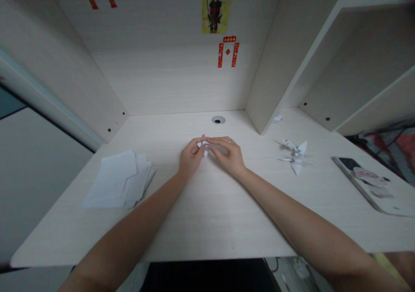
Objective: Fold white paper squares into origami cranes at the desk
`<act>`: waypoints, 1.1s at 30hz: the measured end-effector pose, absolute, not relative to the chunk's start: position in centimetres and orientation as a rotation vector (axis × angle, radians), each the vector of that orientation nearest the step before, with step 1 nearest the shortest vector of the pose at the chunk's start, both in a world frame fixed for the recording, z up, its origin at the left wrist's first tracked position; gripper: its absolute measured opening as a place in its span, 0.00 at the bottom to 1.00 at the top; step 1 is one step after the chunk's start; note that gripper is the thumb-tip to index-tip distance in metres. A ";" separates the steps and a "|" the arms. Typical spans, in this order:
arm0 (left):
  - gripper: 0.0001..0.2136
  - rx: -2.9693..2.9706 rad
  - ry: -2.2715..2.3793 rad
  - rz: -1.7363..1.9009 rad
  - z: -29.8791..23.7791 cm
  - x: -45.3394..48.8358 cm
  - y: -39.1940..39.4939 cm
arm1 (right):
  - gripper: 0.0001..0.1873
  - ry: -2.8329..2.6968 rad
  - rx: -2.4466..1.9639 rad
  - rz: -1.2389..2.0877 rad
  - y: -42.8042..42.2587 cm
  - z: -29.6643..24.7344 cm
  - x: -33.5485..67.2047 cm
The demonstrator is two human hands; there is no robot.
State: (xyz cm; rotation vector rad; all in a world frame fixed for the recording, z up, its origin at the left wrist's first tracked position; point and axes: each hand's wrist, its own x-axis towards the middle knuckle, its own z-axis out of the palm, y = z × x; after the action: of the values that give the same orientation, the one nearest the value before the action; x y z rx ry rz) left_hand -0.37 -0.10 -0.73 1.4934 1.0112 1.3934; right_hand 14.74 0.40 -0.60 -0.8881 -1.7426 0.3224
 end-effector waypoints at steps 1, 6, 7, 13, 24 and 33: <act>0.13 1.520 0.978 1.381 -0.8 -0.4 -0.1 | 0.11 -1.753 -0.891 0.314 0.4 -0.6 14.7; 0.17 1.661 0.938 1.314 -1.0 -0.6 -0.3 | 0.09 -1.701 -0.949 0.291 0.5 -0.7 14.8; 0.17 1.671 0.949 1.306 -1.0 -0.6 -0.3 | 0.09 -1.690 -0.950 0.290 0.5 -0.7 14.9; 0.19 1.668 0.988 1.319 -1.1 -0.4 -0.4 | 0.09 -1.707 -0.973 0.295 0.4 -0.6 14.9; 0.19 1.652 1.012 1.324 -1.3 -0.4 -0.4 | 0.09 -1.727 -0.957 0.295 0.2 -0.4 14.9; 0.18 1.646 1.023 1.335 -1.1 -0.3 -0.5 | 0.09 -1.721 -0.959 0.298 0.2 -0.4 14.9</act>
State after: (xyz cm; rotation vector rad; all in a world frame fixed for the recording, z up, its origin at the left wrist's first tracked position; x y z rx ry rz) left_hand -0.33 -0.48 -1.07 1.6461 1.0227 1.3348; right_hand 14.90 0.16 -0.45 -0.9590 -1.7207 0.2983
